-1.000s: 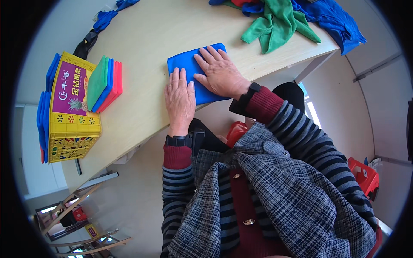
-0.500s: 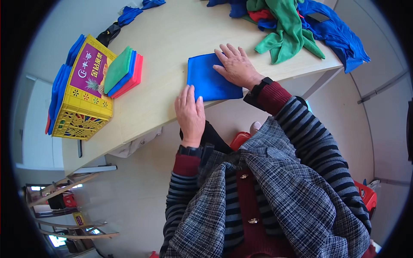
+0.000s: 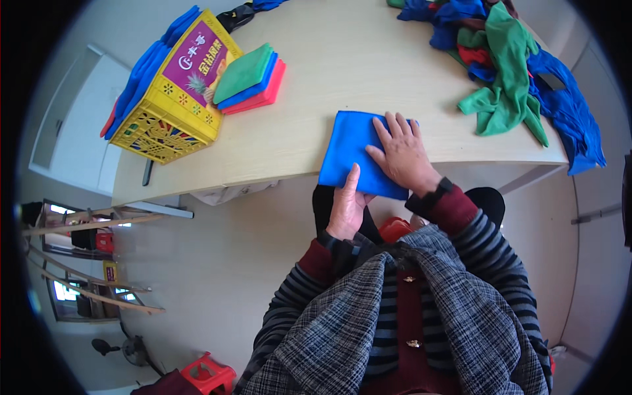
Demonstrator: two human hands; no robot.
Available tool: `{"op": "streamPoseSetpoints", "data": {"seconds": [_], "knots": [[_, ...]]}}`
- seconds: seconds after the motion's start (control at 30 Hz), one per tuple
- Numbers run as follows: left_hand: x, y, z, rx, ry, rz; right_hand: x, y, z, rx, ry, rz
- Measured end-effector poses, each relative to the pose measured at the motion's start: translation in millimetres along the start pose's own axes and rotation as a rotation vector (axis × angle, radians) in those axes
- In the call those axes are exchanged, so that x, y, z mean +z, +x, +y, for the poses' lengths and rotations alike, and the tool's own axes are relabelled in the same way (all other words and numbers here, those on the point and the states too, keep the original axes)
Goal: Folding colorful cloth napkins into neat rectangles on a workspace table.
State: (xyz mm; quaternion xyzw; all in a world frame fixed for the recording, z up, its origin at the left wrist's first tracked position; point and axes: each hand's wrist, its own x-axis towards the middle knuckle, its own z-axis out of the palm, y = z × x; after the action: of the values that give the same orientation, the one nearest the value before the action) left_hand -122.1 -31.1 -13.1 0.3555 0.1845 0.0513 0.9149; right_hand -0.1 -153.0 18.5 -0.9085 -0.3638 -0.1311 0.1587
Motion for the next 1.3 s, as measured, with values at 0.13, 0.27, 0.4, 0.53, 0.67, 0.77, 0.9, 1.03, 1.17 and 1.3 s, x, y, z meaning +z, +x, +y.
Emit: {"op": "streamPoseSetpoints", "data": {"seconds": [0.13,0.27,0.4,0.53,0.67,0.77,0.9,1.03,1.17,1.3], "knots": [[-14,-17,20,0.211,-0.006,0.141,-6,-10,-24,-0.101,0.074,0.007],[-20,-29,98,0.265,0.065,0.192,-9,-3,16,0.030,0.281,0.026],[-18,11,202,0.405,0.140,0.137,12,3,46,0.068,0.095,0.054],[-10,74,308,0.566,0.188,0.099,4,3,36,0.089,0.064,0.027],[-21,146,389,0.558,0.179,-0.022,1,5,33,0.114,0.054,0.003],[-60,191,400,0.584,0.163,0.028,1,6,30,0.121,0.055,0.014],[-112,219,375,0.377,0.086,0.321,5,9,26,0.132,0.060,0.002],[-124,230,375,0.275,0.008,0.327,1,6,33,0.154,0.039,0.003],[-139,247,381,0.263,0.035,0.099,-5,2,39,0.183,0.070,0.026],[-197,186,429,0.430,0.470,-0.070,5,11,21,0.079,0.205,0.052]]}}
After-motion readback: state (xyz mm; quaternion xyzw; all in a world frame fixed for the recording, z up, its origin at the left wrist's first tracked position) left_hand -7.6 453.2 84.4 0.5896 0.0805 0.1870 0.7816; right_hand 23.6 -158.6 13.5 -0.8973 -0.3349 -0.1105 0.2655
